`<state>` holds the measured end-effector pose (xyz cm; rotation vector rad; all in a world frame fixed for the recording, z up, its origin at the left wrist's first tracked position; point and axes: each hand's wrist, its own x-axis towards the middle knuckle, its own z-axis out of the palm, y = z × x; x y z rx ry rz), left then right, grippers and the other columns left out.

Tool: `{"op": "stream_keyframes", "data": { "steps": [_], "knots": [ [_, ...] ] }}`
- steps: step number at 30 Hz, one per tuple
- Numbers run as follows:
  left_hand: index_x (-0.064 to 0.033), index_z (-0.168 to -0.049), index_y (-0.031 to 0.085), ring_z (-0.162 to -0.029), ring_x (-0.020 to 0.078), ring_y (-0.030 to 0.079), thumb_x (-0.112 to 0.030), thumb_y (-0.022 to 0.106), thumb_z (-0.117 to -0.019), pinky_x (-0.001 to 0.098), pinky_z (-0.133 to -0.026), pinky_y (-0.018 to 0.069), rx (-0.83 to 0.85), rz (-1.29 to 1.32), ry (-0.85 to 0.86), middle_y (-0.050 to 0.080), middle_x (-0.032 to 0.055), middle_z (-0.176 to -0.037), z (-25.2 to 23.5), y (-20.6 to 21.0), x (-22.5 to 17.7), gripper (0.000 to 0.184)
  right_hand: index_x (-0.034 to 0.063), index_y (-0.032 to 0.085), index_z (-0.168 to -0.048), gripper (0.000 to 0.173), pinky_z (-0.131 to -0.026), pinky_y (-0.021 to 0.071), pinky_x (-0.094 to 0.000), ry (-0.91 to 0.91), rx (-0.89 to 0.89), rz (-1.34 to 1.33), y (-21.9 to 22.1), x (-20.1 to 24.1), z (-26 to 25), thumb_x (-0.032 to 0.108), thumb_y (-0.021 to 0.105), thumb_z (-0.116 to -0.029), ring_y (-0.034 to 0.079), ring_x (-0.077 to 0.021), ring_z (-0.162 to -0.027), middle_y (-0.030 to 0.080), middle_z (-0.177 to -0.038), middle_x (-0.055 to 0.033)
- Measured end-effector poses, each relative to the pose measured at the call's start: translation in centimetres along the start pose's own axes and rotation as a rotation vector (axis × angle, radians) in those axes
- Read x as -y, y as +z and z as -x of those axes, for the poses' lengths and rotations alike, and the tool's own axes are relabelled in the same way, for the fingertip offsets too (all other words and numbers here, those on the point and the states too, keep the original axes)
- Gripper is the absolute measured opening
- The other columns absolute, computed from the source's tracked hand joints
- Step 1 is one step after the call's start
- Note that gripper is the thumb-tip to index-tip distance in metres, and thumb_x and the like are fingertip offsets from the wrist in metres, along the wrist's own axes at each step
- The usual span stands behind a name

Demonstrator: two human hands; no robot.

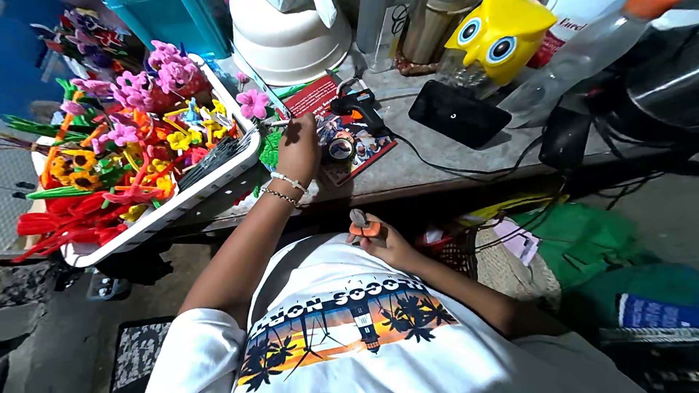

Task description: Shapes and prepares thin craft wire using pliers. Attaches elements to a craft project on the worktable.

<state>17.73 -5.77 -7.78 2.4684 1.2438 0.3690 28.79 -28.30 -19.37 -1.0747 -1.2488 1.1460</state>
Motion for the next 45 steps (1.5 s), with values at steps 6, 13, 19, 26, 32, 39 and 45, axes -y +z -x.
{"op": "stream_keyframes", "data": {
  "steps": [6,13,19,26,32,39,45],
  "knots": [
    [0.0052,-0.117,0.065,-0.089,0.0453,0.070,-0.001,0.057,-0.0984,0.0639,-0.077,0.0552,0.008,-0.052,-0.034,0.069,0.0262,-0.094,4.0,-0.7,-1.4,0.021,-0.0047,0.054,-0.117,0.040,-0.090,0.0532,-0.0220,-0.049,-0.021,-0.030,0.0,-0.4,0.4,0.029,0.065,-0.0983,0.064,-0.0023,-0.098,0.070,-0.107,-0.0019],
    [0.0033,-0.107,0.063,-0.080,0.0468,0.069,-0.002,0.061,-0.0976,0.0623,-0.066,0.0548,-0.047,-0.191,-0.077,0.067,0.0256,-0.085,8.7,1.3,1.0,0.011,-0.0042,0.056,-0.116,0.040,-0.089,0.0529,-0.0214,-0.049,-0.016,-0.036,0.5,-0.6,0.3,0.029,0.066,-0.0979,0.063,-0.0025,-0.097,0.068,-0.106,-0.0024],
    [0.0064,-0.107,0.061,-0.084,0.0462,0.069,0.004,0.058,-0.0957,0.0581,-0.064,0.0552,-0.044,-0.291,-0.103,0.065,0.0267,-0.090,8.3,2.1,0.1,0.011,-0.0031,0.054,-0.112,0.035,-0.087,0.0532,-0.0210,-0.034,-0.009,0.030,0.9,0.0,0.5,0.026,0.066,-0.0961,0.064,-0.0033,-0.096,0.069,-0.104,-0.0037],
    [0.0098,-0.115,0.055,-0.090,0.0481,0.069,0.005,0.056,-0.0963,0.0581,-0.068,0.0555,-0.037,-0.298,-0.203,0.066,0.0289,-0.093,7.4,2.3,-0.3,0.019,-0.0076,0.055,-0.117,0.039,-0.090,0.0537,-0.0220,-0.054,-0.024,0.035,0.9,0.1,0.8,0.024,0.065,-0.0967,0.064,-0.0040,-0.097,0.068,-0.104,-0.0040],
    [0.0092,-0.116,0.055,-0.088,0.0473,0.070,0.002,0.054,-0.0986,0.0563,-0.067,0.0556,-0.036,-0.295,-0.209,0.066,0.0276,-0.088,8.1,2.4,-0.4,0.019,-0.0070,0.054,-0.116,0.040,-0.089,0.0534,-0.0213,-0.053,-0.020,0.044,0.9,0.1,0.8,0.026,0.066,-0.0963,0.064,-0.0039,-0.096,0.067,-0.103,-0.0037],
    [0.0029,-0.110,0.065,-0.080,0.0407,0.070,-0.002,0.064,-0.0946,0.0560,-0.069,0.0557,-0.260,-0.088,0.024,0.069,0.0209,-0.086,10.7,1.5,1.9,0.016,-0.0035,0.051,-0.119,0.039,-0.087,0.0545,-0.0218,-0.071,-0.047,0.033,0.9,0.3,0.6,0.025,0.066,-0.0971,0.064,-0.0039,-0.095,0.066,-0.103,-0.0015],
    [-0.0015,-0.126,0.067,-0.080,0.0095,0.072,0.001,0.072,-0.0916,0.0257,-0.073,0.0620,-0.021,0.771,0.059,0.075,0.0069,-0.099,12.6,-0.1,3.8,0.035,0.0040,0.064,-0.105,0.010,-0.075,0.0601,-0.0272,-0.104,-0.287,-0.002,0.9,2.8,-2.3,0.012,0.063,-0.0989,0.070,-0.0100,-0.086,0.073,-0.103,-0.0017]
  ]
}}
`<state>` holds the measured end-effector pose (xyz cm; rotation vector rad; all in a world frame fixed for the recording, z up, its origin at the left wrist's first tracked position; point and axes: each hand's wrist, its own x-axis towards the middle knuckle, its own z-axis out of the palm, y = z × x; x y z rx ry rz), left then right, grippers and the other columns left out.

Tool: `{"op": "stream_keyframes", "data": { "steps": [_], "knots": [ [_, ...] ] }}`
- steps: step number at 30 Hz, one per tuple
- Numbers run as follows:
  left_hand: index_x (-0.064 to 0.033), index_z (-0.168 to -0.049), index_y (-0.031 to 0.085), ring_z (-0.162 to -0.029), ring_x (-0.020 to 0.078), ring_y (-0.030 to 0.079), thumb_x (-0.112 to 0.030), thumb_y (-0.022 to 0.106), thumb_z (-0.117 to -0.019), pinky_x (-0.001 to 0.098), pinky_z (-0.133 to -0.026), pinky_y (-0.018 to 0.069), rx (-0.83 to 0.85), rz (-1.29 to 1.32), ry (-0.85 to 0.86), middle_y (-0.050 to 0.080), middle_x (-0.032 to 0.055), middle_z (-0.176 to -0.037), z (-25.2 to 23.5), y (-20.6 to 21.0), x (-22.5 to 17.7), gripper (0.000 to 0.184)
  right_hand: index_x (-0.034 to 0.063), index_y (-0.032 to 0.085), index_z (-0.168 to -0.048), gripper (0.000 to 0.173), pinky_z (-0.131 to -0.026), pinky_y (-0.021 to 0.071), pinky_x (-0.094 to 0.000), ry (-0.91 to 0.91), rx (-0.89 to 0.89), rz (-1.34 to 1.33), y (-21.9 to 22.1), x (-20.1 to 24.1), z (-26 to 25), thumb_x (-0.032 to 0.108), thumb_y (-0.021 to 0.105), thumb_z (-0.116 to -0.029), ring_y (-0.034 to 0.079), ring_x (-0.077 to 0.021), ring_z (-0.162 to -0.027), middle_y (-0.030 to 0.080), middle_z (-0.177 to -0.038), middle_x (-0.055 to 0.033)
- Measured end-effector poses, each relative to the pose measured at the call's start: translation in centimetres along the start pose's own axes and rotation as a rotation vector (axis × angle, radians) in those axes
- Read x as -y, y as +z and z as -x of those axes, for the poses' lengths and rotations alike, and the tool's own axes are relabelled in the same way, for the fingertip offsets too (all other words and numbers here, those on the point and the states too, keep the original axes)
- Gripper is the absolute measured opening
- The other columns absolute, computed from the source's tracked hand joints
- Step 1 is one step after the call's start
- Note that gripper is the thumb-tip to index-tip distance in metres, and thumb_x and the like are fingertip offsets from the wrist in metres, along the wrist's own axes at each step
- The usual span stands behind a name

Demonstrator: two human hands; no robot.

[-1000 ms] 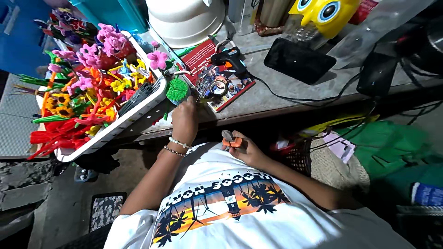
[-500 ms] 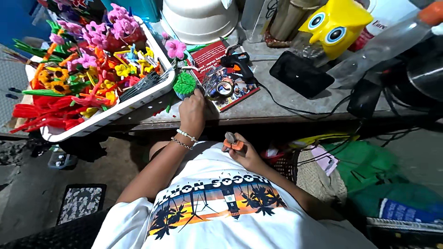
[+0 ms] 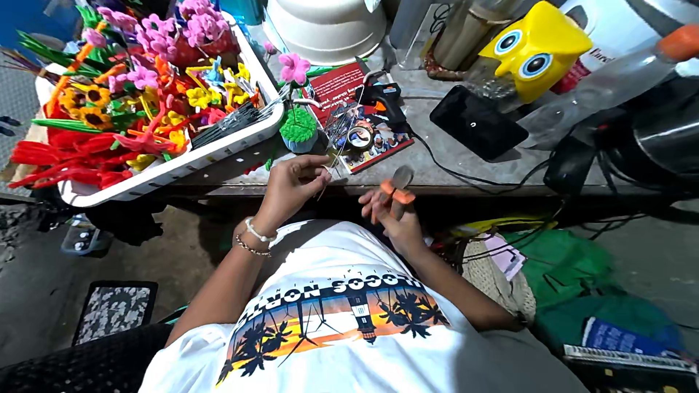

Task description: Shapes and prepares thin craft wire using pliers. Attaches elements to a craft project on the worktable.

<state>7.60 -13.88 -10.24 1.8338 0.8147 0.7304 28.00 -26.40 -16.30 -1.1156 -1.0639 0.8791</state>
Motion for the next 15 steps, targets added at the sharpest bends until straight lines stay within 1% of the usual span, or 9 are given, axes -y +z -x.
{"op": "stream_keyframes", "data": {
  "steps": [1,3,5,7,8,9,11,12,15],
  "knots": [
    [-0.0002,-0.125,0.068,-0.081,0.0091,0.072,0.002,0.073,-0.0910,0.0251,-0.075,0.0623,0.022,0.077,-0.004,0.075,0.0068,-0.099,0.1,0.0,0.1,0.034,0.0056,0.063,-0.105,0.010,-0.071,0.0595,-0.0254,-0.011,-0.038,0.019,0.2,0.5,-1.0,0.010,0.066,-0.0966,0.071,-0.0094,-0.083,0.074,-0.105,-0.0021],
    [0.0017,-0.119,0.071,-0.083,0.0084,0.072,0.003,0.073,-0.0908,0.0253,-0.078,0.0625,0.058,0.177,0.010,0.075,0.0065,-0.100,0.1,0.3,0.4,0.028,0.0087,0.060,-0.108,0.020,-0.065,0.0579,-0.0222,-0.039,-0.070,0.012,0.6,1.3,-2.8,0.010,0.072,-0.0932,0.071,-0.0079,-0.082,0.074,-0.112,-0.0027],
    [0.0021,-0.115,0.072,-0.083,0.0081,0.073,0.002,0.073,-0.0906,0.0255,-0.079,0.0624,0.091,0.248,0.005,0.076,0.0061,-0.099,0.2,0.7,0.8,0.024,0.0099,0.059,-0.110,0.025,-0.063,0.0565,-0.0204,-0.079,-0.065,-0.002,1.2,1.9,-4.0,0.010,0.076,-0.0911,0.070,-0.0069,-0.083,0.072,-0.115,-0.0032],
    [0.0020,-0.114,0.073,-0.083,0.0078,0.072,0.002,0.073,-0.0905,0.0252,-0.079,0.0617,0.124,0.318,-0.046,0.076,0.0055,-0.098,0.8,0.8,1.0,0.024,0.0096,0.060,-0.110,0.028,-0.067,0.0584,-0.0212,-0.118,-0.041,-0.014,2.1,2.0,-4.4,0.009,0.078,-0.0896,0.070,-0.0078,-0.087,0.072,-0.113,-0.0030],
    [0.0016,-0.114,0.073,-0.082,0.0071,0.071,0.003,0.073,-0.0900,0.0246,-0.078,0.0612,0.133,0.345,-0.080,0.076,0.0047,-0.098,1.2,0.9,1.2,0.024,0.0095,0.060,-0.110,0.027,-0.066,0.0586,-0.0213,-0.116,-0.031,-0.014,2.5,1.9,-4.3,0.008,0.078,-0.0892,0.070,-0.0076,-0.086,0.072,-0.110,-0.0025],
    [0.0013,-0.114,0.073,-0.082,0.0063,0.071,0.004,0.073,-0.0897,0.0240,-0.078,0.0607,0.143,0.376,-0.114,0.076,0.0037,-0.097,1.6,1.0,1.4,0.024,0.0090,0.061,-0.109,0.027,-0.063,0.0574,-0.0210,-0.099,-0.025,-0.017,2.8,1.7,-4.2,0.006,0.078,-0.0884,0.069,-0.0071,-0.081,0.073,-0.105,-0.0023],
    [0.0013,-0.113,0.073,-0.082,0.0056,0.071,0.004,0.073,-0.0891,0.0240,-0.079,0.0606,0.158,0.415,-0.157,0.076,0.0026,-0.097,2.5,1.1,2.2,0.024,0.0077,0.061,-0.107,0.025,-0.058,0.0531,-0.0207,-0.045,-0.001,-0.009,3.3,1.3,-3.8,0.005,0.078,-0.0878,0.065,-0.0067,-0.072,0.071,-0.098,-0.0024],
    [0.0011,-0.112,0.074,-0.082,0.0054,0.071,0.004,0.074,-0.0892,0.0237,-0.079,0.0604,0.159,0.420,-0.162,0.076,0.0022,-0.096,3.0,1.2,2.6,0.023,0.0079,0.061,-0.107,0.026,-0.057,0.0524,-0.0205,-0.027,0.009,0.003,3.5,1.2,-3.6,0.006,0.078,-0.0877,0.064,-0.0063,-0.070,0.071,-0.096,-0.0018],
    [0.0012,-0.108,0.074,-0.080,0.0072,0.071,0.002,0.074,-0.0900,0.0243,-0.078,0.0607,0.143,0.383,-0.139,0.076,0.0039,-0.093,3.9,1.4,3.2,0.018,0.0080,0.061,-0.107,0.026,-0.060,0.0548,-0.0213,-0.020,0.016,0.028,3.8,0.9,-3.2,0.007,0.078,-0.0881,0.065,-0.0070,-0.073,0.070,-0.095,-0.0012]
  ]
}}
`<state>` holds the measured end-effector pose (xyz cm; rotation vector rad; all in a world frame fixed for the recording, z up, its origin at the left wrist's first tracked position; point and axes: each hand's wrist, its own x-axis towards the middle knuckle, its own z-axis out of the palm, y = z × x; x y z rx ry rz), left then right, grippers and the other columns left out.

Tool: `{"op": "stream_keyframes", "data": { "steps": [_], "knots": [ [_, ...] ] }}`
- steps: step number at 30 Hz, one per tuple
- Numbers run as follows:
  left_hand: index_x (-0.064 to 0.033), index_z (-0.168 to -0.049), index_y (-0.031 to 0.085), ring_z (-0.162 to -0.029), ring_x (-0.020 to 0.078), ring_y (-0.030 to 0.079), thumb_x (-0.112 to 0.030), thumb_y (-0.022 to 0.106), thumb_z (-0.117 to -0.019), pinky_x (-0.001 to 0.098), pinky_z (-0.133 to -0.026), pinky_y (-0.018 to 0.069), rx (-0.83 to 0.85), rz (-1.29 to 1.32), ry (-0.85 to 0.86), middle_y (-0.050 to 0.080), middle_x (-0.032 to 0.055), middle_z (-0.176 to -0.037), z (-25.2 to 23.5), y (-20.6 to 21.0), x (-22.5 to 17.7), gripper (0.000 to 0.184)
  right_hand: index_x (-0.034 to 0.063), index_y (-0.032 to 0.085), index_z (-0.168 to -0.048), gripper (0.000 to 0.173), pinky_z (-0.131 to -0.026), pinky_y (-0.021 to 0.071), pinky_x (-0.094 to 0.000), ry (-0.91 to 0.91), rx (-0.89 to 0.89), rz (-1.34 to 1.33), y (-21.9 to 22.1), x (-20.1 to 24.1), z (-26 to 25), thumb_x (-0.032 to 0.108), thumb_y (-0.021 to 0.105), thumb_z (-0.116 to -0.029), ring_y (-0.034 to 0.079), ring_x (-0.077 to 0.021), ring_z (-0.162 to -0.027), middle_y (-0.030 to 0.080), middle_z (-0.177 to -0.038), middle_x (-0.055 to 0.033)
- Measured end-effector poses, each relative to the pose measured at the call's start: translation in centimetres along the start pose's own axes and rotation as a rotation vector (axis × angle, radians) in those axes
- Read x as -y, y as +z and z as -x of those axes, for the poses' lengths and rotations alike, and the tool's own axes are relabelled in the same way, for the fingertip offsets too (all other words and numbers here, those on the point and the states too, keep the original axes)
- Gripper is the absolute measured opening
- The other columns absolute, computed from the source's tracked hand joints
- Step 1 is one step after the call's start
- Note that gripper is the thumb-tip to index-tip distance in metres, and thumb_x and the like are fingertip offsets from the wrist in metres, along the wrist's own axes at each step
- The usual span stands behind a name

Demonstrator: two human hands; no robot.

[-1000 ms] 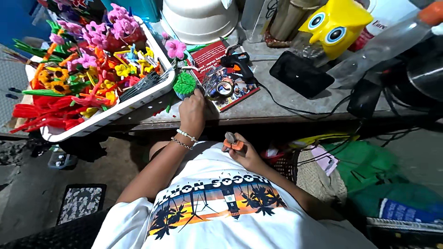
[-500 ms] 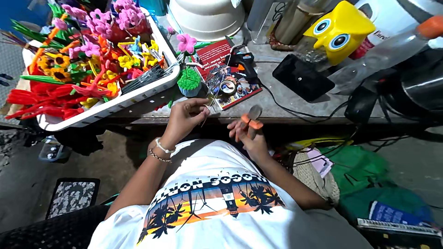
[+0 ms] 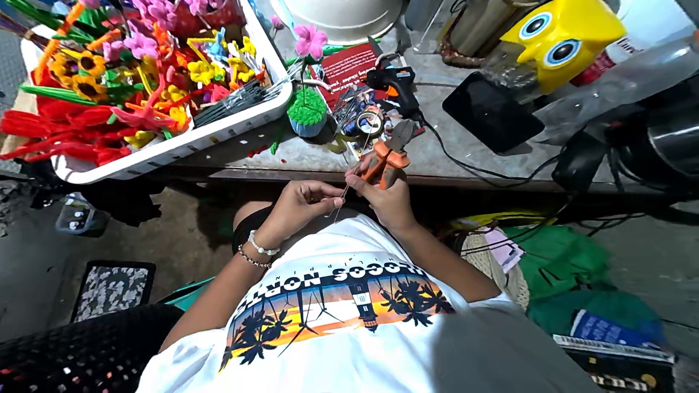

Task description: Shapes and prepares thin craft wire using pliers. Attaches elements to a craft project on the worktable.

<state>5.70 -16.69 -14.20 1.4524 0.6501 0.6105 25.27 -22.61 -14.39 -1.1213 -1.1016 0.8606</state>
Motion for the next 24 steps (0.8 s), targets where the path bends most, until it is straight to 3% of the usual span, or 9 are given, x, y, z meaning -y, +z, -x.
{"op": "stream_keyframes", "data": {
  "steps": [3,7,12,19,24],
  "knots": [
    [0.0006,-0.105,0.074,-0.082,0.0100,0.073,0.000,0.072,-0.0921,0.0265,-0.077,0.0627,-0.004,-0.114,0.075,0.076,0.0056,-0.093,-0.1,0.4,-0.6,0.014,0.0077,0.061,-0.107,0.025,-0.062,0.0559,-0.0217,-0.021,-0.001,0.010,0.2,0.3,-0.1,0.008,0.078,-0.0887,0.066,-0.0067,-0.074,0.070,-0.094,-0.0009],
    [0.0008,-0.105,0.072,-0.080,0.0108,0.074,-0.001,0.071,-0.0935,0.0274,-0.077,0.0638,0.000,-0.178,0.176,0.076,0.0060,-0.092,-1.8,1.2,-2.0,0.011,0.0056,0.061,-0.108,0.026,-0.074,0.0600,-0.0245,-0.152,0.015,0.051,-0.3,1.5,-1.2,0.003,0.077,-0.0878,0.068,-0.0082,-0.084,0.070,-0.096,-0.0013],
    [0.0025,-0.106,0.072,-0.089,0.0084,0.073,-0.005,0.068,-0.0968,0.0251,-0.080,0.0624,-0.012,-0.334,0.467,0.075,0.0082,-0.101,-6.6,1.2,-2.6,0.012,0.0035,0.059,-0.112,0.028,-0.087,0.0606,-0.0278,-0.344,0.006,0.136,-2.2,3.3,-4.3,0.000,0.075,-0.0893,0.070,-0.0096,-0.096,0.070,-0.103,-0.0013],
    [0.0040,-0.109,0.072,-0.092,0.0100,0.074,-0.004,0.067,-0.0972,0.0260,-0.085,0.0619,-0.056,-0.372,0.571,0.075,0.0107,-0.104,-11.7,1.4,-1.0,0.015,-0.0064,0.061,-0.113,0.032,-0.088,0.0605,-0.0324,-0.399,-0.074,0.211,-4.1,1.8,-8.3,-0.002,0.075,-0.0854,0.072,-0.0139,-0.095,0.073,-0.099,-0.0076],
    [0.0034,-0.108,0.072,-0.093,0.0106,0.074,-0.005,0.068,-0.0970,0.0267,-0.085,0.0615,-0.084,-0.417,0.589,0.075,0.0105,-0.103,-12.4,1.3,0.8,0.014,-0.0059,0.063,-0.116,0.033,-0.089,0.0595,-0.0313,-0.380,-0.074,0.398,-4.6,1.1,-8.5,0.007,0.075,-0.0882,0.072,-0.0120,-0.095,0.074,-0.102,-0.0085]
  ]
}}
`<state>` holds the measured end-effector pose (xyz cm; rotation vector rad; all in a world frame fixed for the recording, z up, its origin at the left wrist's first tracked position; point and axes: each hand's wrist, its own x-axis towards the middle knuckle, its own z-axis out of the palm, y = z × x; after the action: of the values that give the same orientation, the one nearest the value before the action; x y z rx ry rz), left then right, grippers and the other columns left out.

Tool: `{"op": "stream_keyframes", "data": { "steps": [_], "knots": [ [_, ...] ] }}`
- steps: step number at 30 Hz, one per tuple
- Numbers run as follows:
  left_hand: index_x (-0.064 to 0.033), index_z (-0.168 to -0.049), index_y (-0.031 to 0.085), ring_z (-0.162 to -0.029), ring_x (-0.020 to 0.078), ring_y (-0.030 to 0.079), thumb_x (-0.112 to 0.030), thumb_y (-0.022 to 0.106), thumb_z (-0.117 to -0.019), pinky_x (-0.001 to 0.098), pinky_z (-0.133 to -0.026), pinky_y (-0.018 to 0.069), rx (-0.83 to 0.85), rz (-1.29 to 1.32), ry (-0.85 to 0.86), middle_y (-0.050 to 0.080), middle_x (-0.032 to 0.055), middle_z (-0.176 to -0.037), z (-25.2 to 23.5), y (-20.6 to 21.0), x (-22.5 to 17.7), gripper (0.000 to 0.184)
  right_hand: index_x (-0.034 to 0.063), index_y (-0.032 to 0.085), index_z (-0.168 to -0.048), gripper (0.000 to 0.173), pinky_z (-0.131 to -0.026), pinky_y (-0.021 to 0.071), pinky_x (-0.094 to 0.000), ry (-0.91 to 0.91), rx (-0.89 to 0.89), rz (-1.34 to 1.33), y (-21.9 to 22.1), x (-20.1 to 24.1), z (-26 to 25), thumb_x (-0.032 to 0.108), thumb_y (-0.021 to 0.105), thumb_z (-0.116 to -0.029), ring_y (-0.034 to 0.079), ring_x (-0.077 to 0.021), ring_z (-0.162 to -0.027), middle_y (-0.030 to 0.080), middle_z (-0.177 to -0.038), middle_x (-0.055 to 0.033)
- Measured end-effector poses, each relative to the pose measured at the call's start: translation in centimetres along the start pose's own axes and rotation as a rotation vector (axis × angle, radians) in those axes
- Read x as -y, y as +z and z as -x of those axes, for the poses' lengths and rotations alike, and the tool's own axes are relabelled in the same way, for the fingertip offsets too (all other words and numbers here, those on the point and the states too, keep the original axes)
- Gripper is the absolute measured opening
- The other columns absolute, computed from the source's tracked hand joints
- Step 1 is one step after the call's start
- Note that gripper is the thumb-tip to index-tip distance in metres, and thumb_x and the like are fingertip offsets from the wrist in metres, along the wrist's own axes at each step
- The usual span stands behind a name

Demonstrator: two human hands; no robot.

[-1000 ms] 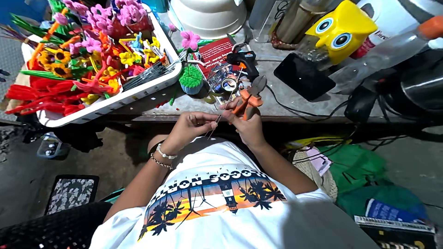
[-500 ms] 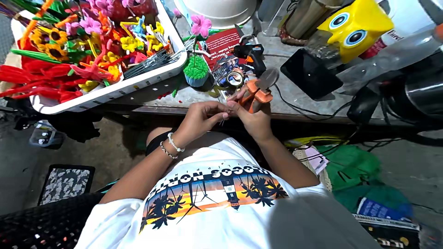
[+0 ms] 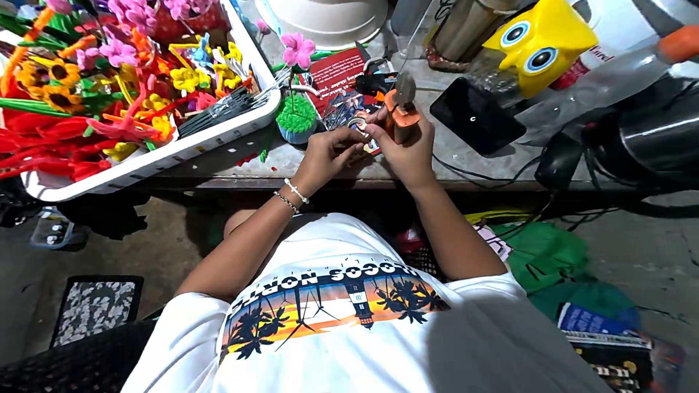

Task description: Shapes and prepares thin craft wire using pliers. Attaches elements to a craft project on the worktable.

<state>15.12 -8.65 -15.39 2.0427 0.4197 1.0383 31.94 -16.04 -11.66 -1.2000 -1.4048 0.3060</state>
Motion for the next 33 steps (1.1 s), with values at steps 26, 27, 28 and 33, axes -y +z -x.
{"op": "stream_keyframes", "data": {
  "steps": [26,27,28,33],
  "knots": [
    [0.0029,-0.113,0.069,-0.087,0.0174,0.074,-0.002,0.064,-0.0978,0.0327,-0.084,0.0599,0.042,-0.173,0.075,0.076,0.0125,-0.098,0.3,1.1,0.4,0.017,-0.0065,0.062,-0.119,0.042,-0.091,0.0579,-0.0260,0.100,0.003,-0.006,-0.7,-0.2,0.0,0.008,0.080,-0.0846,0.070,-0.0057,-0.095,0.073,-0.101,-0.0048],
    [0.0029,-0.113,0.068,-0.088,0.0180,0.075,-0.001,0.064,-0.0976,0.0333,-0.084,0.0600,0.045,-0.173,0.078,0.076,0.0126,-0.098,0.2,1.1,0.4,0.017,-0.0063,0.062,-0.119,0.041,-0.090,0.0578,-0.0250,0.111,0.012,0.000,-0.7,-0.1,-0.1,0.008,0.080,-0.0845,0.070,-0.0048,-0.095,0.073,-0.101,-0.0042],
    [0.0027,-0.113,0.068,-0.088,0.0180,0.075,-0.001,0.064,-0.0974,0.0335,-0.085,0.0600,0.048,-0.172,0.079,0.076,0.0126,-0.098,0.2,1.1,0.4,0.016,-0.0057,0.062,-0.118,0.040,-0.089,0.0575,-0.0237,0.121,0.018,0.009,-0.8,0.0,-0.2,0.009,0.080,-0.0844,0.069,-0.0033,-0.093,0.072,-0.100,-0.0033],
    [0.0033,-0.111,0.068,-0.088,0.0172,0.075,0.002,0.067,-0.0936,0.0335,-0.085,0.0608,0.052,-0.135,0.090,0.076,0.0117,-0.097,0.1,1.0,0.4,0.018,-0.0003,0.065,-0.110,0.030,-0.086,0.0593,-0.0267,0.161,0.025,-0.045,-1.0,-0.1,-0.6,0.009,0.079,-0.0854,0.069,-0.0054,-0.091,0.072,-0.098,-0.0014]
  ]
}}
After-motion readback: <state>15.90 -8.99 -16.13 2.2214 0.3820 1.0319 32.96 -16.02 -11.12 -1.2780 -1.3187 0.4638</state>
